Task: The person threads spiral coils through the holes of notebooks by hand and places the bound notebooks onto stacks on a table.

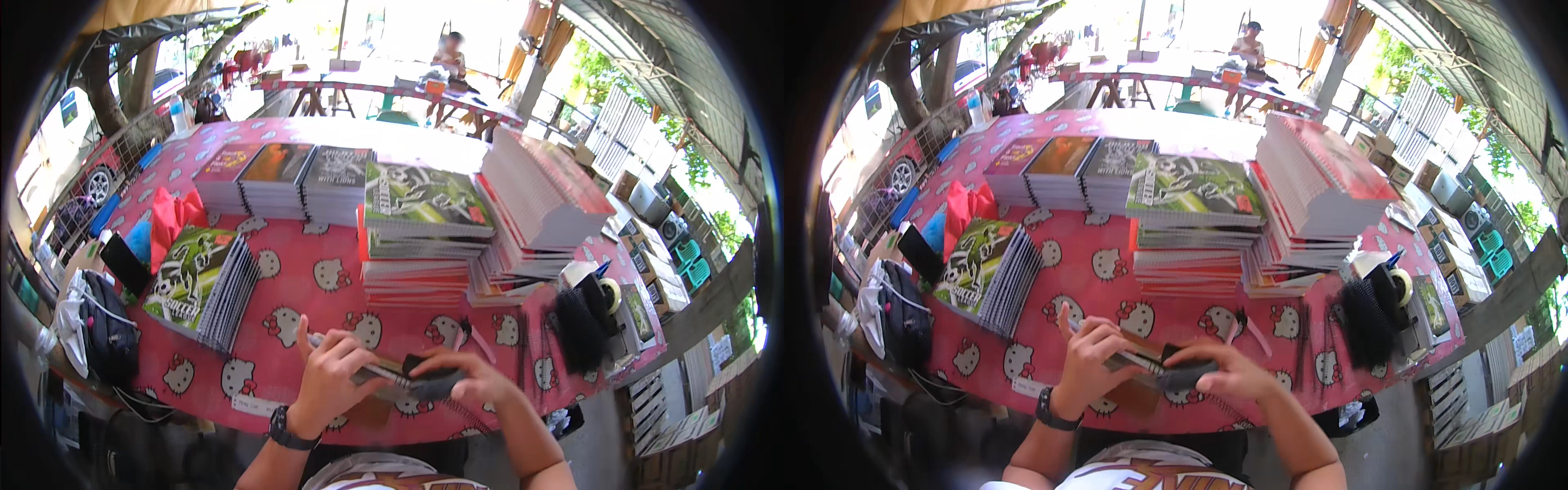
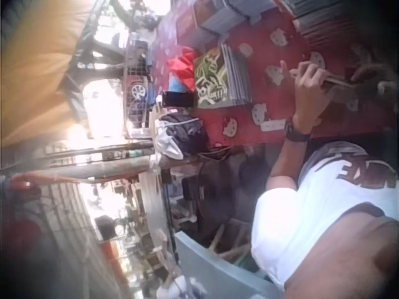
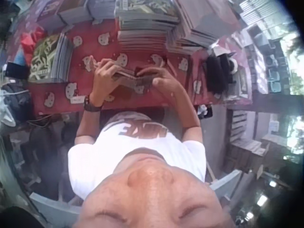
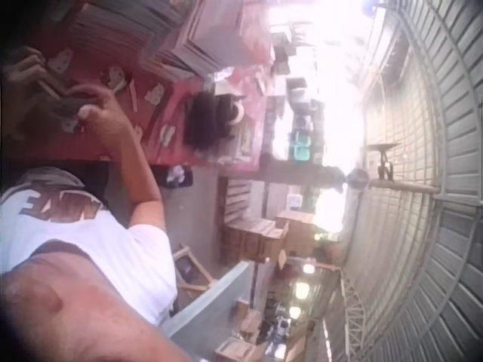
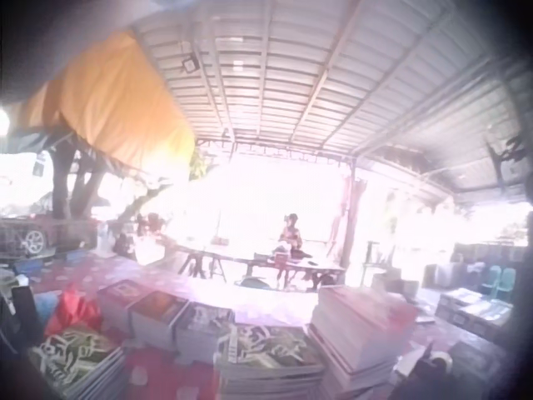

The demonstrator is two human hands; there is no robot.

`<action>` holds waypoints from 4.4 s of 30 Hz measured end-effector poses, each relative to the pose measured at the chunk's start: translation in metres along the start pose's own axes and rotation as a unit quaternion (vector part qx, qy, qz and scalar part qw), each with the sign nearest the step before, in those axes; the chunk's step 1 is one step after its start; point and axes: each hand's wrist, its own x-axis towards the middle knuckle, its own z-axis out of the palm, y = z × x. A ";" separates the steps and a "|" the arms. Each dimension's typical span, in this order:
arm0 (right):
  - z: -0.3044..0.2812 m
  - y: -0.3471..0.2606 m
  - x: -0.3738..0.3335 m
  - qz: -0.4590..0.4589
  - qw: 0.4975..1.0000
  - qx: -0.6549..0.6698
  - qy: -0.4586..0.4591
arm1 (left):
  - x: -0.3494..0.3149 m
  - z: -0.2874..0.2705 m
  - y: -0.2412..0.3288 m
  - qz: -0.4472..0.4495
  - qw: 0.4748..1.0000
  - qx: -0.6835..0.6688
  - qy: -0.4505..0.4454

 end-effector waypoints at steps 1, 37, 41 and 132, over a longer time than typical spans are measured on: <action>-0.008 0.000 0.002 0.009 1.000 0.009 -0.003 | 0.001 0.001 0.000 -0.010 1.000 -0.002 -0.008; 0.002 0.001 0.020 -0.190 0.976 -0.028 0.104 | 0.000 -0.002 -0.010 -0.020 1.000 -0.013 -0.001; -0.004 0.010 0.032 -0.046 0.956 -0.268 0.112 | -0.001 -0.010 -0.012 -0.016 1.000 -0.008 0.006; 0.031 0.012 0.124 -0.056 0.994 0.095 -0.015 | -0.029 0.012 -0.048 -0.244 0.833 -0.473 0.151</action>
